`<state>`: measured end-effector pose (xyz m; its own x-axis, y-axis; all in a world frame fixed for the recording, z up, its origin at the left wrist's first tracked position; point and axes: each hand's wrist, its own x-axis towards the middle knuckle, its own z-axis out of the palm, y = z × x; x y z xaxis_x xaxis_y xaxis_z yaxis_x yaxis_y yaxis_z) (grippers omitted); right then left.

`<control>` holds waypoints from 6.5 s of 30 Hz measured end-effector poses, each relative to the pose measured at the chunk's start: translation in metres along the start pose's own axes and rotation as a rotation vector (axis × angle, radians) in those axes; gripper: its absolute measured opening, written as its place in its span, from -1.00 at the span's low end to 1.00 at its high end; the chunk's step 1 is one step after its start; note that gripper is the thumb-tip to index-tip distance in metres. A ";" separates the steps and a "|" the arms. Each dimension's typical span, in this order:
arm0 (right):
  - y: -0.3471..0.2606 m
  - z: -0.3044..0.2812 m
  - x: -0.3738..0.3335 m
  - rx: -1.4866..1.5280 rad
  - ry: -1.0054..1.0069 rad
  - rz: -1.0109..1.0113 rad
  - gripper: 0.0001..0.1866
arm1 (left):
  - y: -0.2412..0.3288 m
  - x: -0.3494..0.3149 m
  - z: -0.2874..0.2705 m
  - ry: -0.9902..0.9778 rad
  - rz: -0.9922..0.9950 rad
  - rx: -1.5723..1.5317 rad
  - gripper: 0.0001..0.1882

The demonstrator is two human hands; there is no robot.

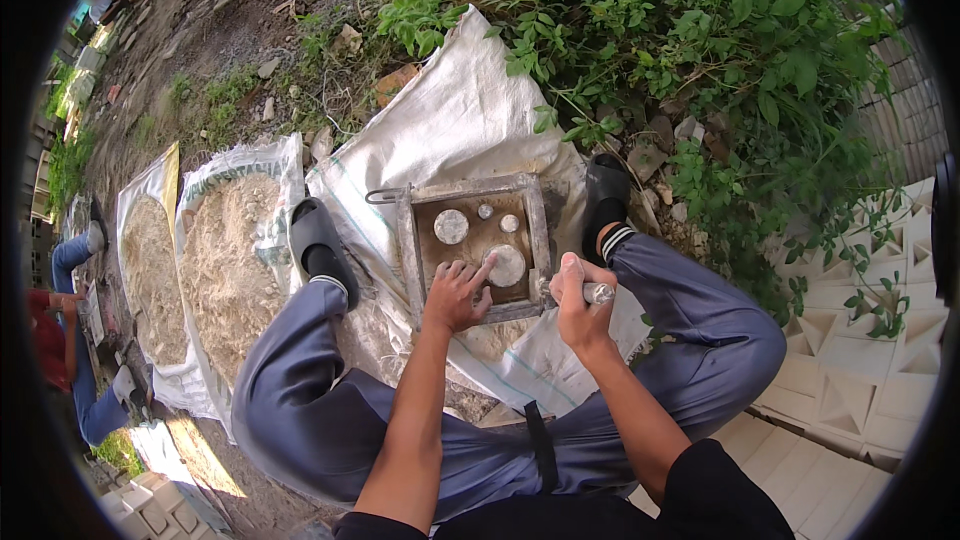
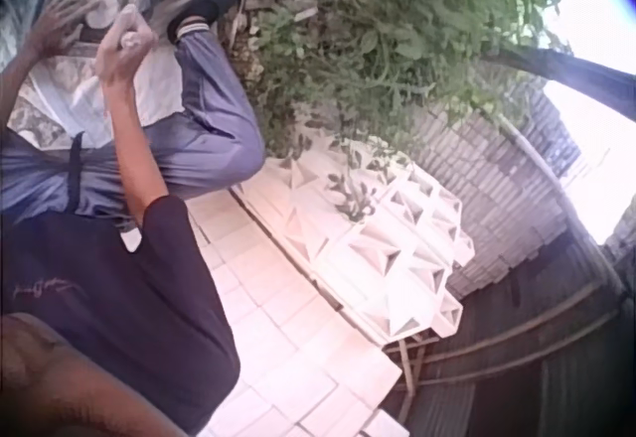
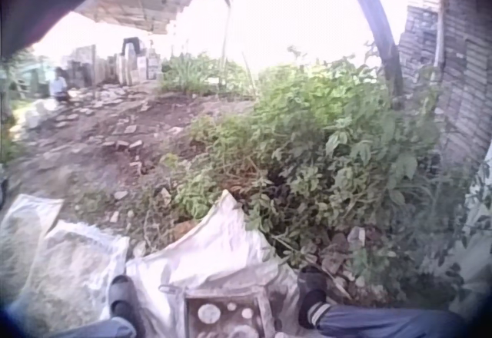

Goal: The person uses a metal tool to press and smooth white circular ceramic components inside a mold.

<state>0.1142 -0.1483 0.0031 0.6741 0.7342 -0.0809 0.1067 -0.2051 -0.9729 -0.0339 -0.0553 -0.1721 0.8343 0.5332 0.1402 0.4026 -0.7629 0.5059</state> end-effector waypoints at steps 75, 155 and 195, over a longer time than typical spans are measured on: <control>0.015 -0.013 -0.028 -0.218 -0.134 -0.342 -0.83 | 0.002 -0.001 0.004 0.069 0.063 0.018 -0.25; 0.013 -0.031 -0.018 -0.377 -0.276 -0.376 -0.74 | 0.005 0.004 0.002 -0.016 0.020 0.038 -0.20; 0.004 -0.024 -0.037 -0.306 -0.216 -0.277 -0.70 | 0.001 -0.005 0.006 -0.011 0.019 0.018 -0.19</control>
<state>0.1075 -0.1914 0.0078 0.4258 0.8995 0.0981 0.4940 -0.1403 -0.8580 -0.0358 -0.0612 -0.1770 0.8458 0.5146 0.1407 0.3931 -0.7795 0.4876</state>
